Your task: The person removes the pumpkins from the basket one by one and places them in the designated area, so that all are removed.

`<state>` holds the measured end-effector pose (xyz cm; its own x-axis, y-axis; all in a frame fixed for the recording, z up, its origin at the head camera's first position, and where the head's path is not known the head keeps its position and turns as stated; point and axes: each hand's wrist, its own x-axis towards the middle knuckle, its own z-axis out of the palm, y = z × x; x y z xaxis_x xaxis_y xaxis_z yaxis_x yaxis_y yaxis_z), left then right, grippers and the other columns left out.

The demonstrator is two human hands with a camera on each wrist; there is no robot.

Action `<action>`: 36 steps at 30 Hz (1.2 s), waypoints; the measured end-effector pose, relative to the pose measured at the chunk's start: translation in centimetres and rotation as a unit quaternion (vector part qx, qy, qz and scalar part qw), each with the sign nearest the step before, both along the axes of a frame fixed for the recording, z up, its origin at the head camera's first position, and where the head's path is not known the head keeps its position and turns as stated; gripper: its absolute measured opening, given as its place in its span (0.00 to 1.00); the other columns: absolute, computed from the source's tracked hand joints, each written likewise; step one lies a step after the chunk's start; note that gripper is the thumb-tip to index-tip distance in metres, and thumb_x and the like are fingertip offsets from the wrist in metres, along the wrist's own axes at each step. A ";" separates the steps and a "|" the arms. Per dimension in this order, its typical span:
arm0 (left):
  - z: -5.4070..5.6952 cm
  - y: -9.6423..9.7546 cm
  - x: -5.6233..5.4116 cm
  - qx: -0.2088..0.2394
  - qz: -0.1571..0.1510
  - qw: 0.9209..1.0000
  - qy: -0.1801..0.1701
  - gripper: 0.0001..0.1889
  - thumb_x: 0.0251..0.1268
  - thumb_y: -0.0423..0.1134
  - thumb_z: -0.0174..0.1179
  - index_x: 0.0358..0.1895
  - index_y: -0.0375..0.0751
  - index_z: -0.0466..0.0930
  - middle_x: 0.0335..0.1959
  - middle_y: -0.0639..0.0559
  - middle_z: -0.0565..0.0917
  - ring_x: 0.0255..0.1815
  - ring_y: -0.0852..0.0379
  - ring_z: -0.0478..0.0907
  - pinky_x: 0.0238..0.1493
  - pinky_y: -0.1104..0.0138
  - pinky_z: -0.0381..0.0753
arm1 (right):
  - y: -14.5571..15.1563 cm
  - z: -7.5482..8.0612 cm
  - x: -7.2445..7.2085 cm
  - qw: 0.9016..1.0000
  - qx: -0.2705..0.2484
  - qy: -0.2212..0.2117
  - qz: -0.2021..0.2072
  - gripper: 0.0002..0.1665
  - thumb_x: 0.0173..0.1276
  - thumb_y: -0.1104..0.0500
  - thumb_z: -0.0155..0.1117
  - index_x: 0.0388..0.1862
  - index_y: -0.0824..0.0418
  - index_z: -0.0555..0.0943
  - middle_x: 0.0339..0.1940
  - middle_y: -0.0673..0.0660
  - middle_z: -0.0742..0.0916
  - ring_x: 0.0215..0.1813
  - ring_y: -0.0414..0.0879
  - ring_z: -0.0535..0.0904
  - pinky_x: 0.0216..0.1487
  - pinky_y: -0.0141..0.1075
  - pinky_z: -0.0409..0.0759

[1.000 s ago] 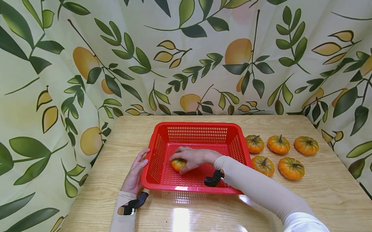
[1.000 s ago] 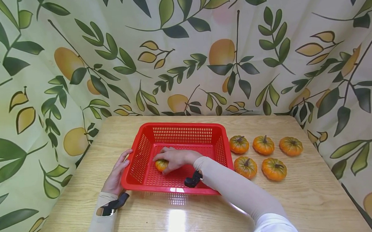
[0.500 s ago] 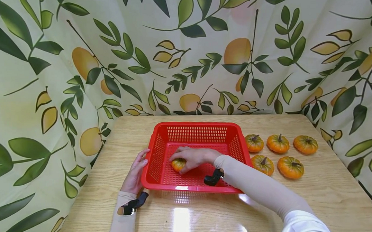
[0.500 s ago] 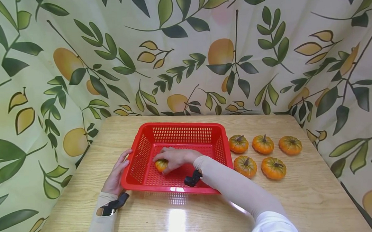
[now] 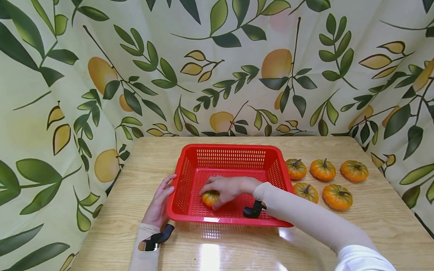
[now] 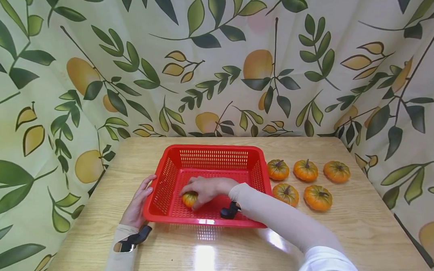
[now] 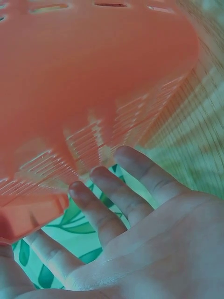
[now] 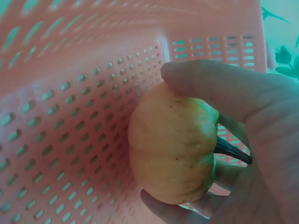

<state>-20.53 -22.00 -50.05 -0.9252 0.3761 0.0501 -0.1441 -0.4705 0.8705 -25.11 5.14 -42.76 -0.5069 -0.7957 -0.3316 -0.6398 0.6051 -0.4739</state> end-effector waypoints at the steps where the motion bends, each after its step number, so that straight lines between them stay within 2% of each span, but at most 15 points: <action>1: 0.0 0.0 0.0 0.000 -0.001 1.000 0.000 0.19 0.80 0.36 0.45 0.67 0.59 0.67 0.60 0.54 0.75 0.56 0.56 0.81 0.56 0.60 0.86 | 0.1 0.1 0.0 1.000 -0.004 0.002 -0.001 0.36 0.65 0.50 0.72 0.72 0.46 0.73 0.68 0.53 0.73 0.65 0.44 0.70 0.65 0.38 0.75; 20: 0.0 -0.1 0.0 0.022 -0.016 1.000 0.011 0.18 0.82 0.37 0.42 0.67 0.57 0.68 0.59 0.54 0.76 0.57 0.57 0.80 0.57 0.62 0.84 | 2.9 2.6 -0.1 0.997 -0.050 -0.003 -0.058 0.35 0.66 0.53 0.71 0.72 0.46 0.73 0.71 0.54 0.71 0.66 0.48 0.69 0.64 0.44 0.76; 36: 0.7 -0.1 0.3 0.047 -0.011 0.999 0.022 0.18 0.78 0.28 0.41 0.63 0.49 0.70 0.46 0.52 0.88 0.45 0.57 0.88 0.47 0.64 0.88 | 5.9 4.6 -0.4 0.994 -0.049 0.012 -0.099 0.34 0.65 0.53 0.72 0.70 0.40 0.74 0.71 0.54 0.72 0.66 0.49 0.69 0.62 0.45 0.78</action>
<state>-20.18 -22.11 -49.32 -0.9131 0.3876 0.1267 -0.1176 -0.5477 0.8284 -25.49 11.00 -38.20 -0.6631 -0.7077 -0.2437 -0.5245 0.6717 -0.5232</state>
